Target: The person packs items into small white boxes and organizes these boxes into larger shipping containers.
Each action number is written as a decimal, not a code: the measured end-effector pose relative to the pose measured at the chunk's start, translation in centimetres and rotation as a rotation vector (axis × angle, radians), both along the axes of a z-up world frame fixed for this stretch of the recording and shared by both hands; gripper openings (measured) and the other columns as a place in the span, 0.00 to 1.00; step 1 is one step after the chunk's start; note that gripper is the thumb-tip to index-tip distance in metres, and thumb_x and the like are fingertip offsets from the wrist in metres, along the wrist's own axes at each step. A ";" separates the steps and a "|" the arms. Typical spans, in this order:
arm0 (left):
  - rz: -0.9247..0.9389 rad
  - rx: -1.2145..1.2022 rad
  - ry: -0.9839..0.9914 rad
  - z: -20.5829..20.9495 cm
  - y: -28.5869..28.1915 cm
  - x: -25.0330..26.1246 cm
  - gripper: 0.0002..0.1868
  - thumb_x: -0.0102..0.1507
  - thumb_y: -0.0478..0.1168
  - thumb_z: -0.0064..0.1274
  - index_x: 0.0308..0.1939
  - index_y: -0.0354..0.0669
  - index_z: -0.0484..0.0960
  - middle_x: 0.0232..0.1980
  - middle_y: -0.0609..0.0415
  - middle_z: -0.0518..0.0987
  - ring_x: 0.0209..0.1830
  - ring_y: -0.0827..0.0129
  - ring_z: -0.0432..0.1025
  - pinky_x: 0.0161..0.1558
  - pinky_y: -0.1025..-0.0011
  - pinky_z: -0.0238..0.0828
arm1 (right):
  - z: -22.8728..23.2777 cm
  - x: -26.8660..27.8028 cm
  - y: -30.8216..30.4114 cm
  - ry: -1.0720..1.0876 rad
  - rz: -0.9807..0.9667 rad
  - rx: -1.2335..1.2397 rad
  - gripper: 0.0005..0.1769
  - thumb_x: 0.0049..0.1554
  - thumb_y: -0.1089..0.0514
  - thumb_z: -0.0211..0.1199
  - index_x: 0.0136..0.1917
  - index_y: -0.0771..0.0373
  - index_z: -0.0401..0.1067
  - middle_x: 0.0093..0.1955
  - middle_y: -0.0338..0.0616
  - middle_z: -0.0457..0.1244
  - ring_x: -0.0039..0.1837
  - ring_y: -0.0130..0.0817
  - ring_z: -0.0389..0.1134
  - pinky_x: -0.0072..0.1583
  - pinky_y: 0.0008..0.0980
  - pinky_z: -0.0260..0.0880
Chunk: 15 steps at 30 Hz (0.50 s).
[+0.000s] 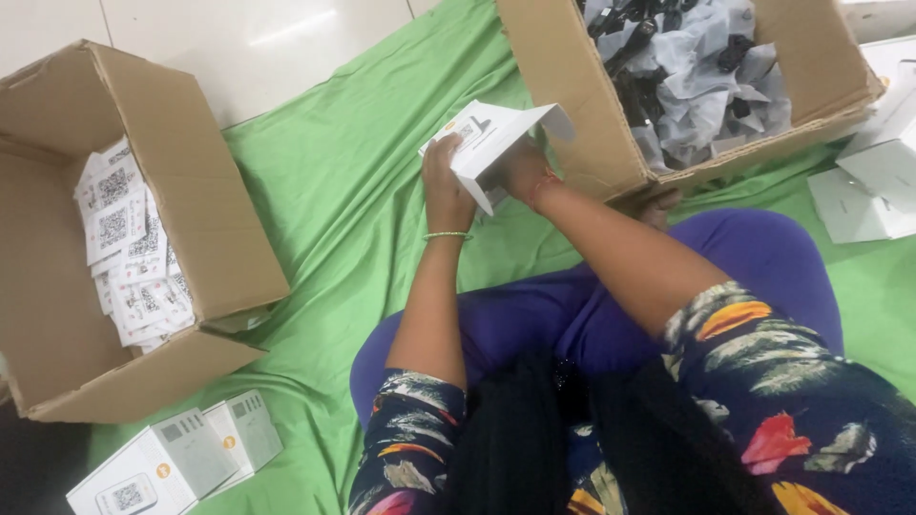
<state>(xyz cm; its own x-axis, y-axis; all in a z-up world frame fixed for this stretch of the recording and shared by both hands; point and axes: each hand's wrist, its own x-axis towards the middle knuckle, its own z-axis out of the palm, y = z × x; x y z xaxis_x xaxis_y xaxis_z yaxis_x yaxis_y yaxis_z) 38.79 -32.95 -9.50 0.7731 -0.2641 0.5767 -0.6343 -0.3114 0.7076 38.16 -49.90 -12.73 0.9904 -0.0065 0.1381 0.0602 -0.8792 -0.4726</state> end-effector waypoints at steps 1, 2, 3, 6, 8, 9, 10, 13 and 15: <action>-0.008 0.002 -0.002 -0.6 0.2 0.0 0.26 0.59 0.33 0.56 0.61 0.38 0.69 0.62 0.42 0.73 0.68 0.44 0.65 0.75 0.52 0.55 | 1.7 -0.8 -0.5 -0.002 -0.008 0.002 0.28 0.49 0.52 0.66 0.62 0.65 0.74 0.61 0.55 0.67 0.62 0.49 0.68 0.61 0.42 0.66; 0.006 0.034 0.023 -1.1 0.4 0.0 0.25 0.61 0.32 0.55 0.62 0.39 0.70 0.64 0.43 0.74 0.69 0.45 0.66 0.77 0.52 0.54 | 3.4 -1.6 -0.9 0.016 0.057 0.034 0.21 0.53 0.52 0.65 0.59 0.63 0.77 0.58 0.53 0.69 0.59 0.49 0.71 0.60 0.42 0.69; 0.027 0.063 0.041 -1.4 0.6 0.3 0.25 0.62 0.32 0.54 0.64 0.40 0.71 0.65 0.43 0.74 0.71 0.46 0.66 0.80 0.52 0.53 | 5.3 -1.9 -1.4 0.026 0.128 0.063 0.15 0.57 0.52 0.65 0.55 0.61 0.79 0.55 0.52 0.71 0.57 0.48 0.73 0.59 0.41 0.71; 0.037 0.155 0.032 -2.3 1.4 0.2 0.30 0.61 0.33 0.57 0.68 0.40 0.70 0.71 0.42 0.73 0.77 0.41 0.59 0.77 0.52 0.52 | 13.4 -6.4 -3.6 0.201 0.111 0.331 0.11 0.55 0.59 0.67 0.52 0.61 0.82 0.47 0.49 0.73 0.48 0.40 0.76 0.53 0.36 0.74; 0.012 0.111 0.049 0.5 1.9 -0.5 0.37 0.58 0.37 0.62 0.70 0.39 0.66 0.71 0.42 0.70 0.76 0.44 0.59 0.75 0.52 0.54 | 17.7 -8.3 -5.3 0.263 0.179 0.489 0.10 0.55 0.62 0.66 0.52 0.62 0.81 0.49 0.47 0.72 0.48 0.35 0.76 0.52 0.32 0.75; -0.022 0.066 0.068 2.0 2.0 -0.7 0.45 0.54 0.40 0.66 0.72 0.38 0.63 0.72 0.41 0.67 0.75 0.46 0.59 0.74 0.52 0.56 | 19.8 -9.3 -6.3 0.325 0.241 0.646 0.10 0.55 0.65 0.66 0.52 0.63 0.81 0.51 0.44 0.72 0.47 0.29 0.76 0.51 0.28 0.77; -0.020 0.071 0.057 2.7 2.2 -0.8 0.45 0.54 0.40 0.66 0.72 0.38 0.63 0.72 0.41 0.67 0.75 0.46 0.59 0.74 0.52 0.56 | 19.9 -9.5 -7.5 0.315 0.246 0.649 0.10 0.55 0.65 0.66 0.52 0.63 0.81 0.51 0.44 0.72 0.47 0.29 0.76 0.51 0.28 0.77; -0.030 0.170 0.050 4.5 3.6 -2.1 0.49 0.50 0.41 0.73 0.71 0.43 0.63 0.76 0.39 0.60 0.78 0.44 0.53 0.75 0.50 0.50 | 19.5 -10.1 -10.4 0.303 0.272 1.025 0.10 0.57 0.67 0.65 0.53 0.67 0.79 0.52 0.44 0.72 0.51 0.29 0.73 0.54 0.29 0.78; -0.196 0.274 0.211 5.4 4.1 -2.6 0.51 0.45 0.34 0.68 0.72 0.51 0.65 0.79 0.40 0.56 0.79 0.45 0.52 0.76 0.55 0.54 | 19.4 -9.7 -11.9 0.222 0.336 1.182 0.10 0.60 0.66 0.67 0.55 0.70 0.77 0.52 0.45 0.71 0.52 0.29 0.72 0.56 0.29 0.75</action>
<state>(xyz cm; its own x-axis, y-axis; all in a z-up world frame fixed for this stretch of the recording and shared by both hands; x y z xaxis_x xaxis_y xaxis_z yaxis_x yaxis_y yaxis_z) 36.19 -28.82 -4.07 0.7865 -0.5407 0.2985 -0.5504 -0.3942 0.7360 28.49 -61.84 6.66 0.9683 0.2446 0.0501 0.0174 0.1341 -0.9908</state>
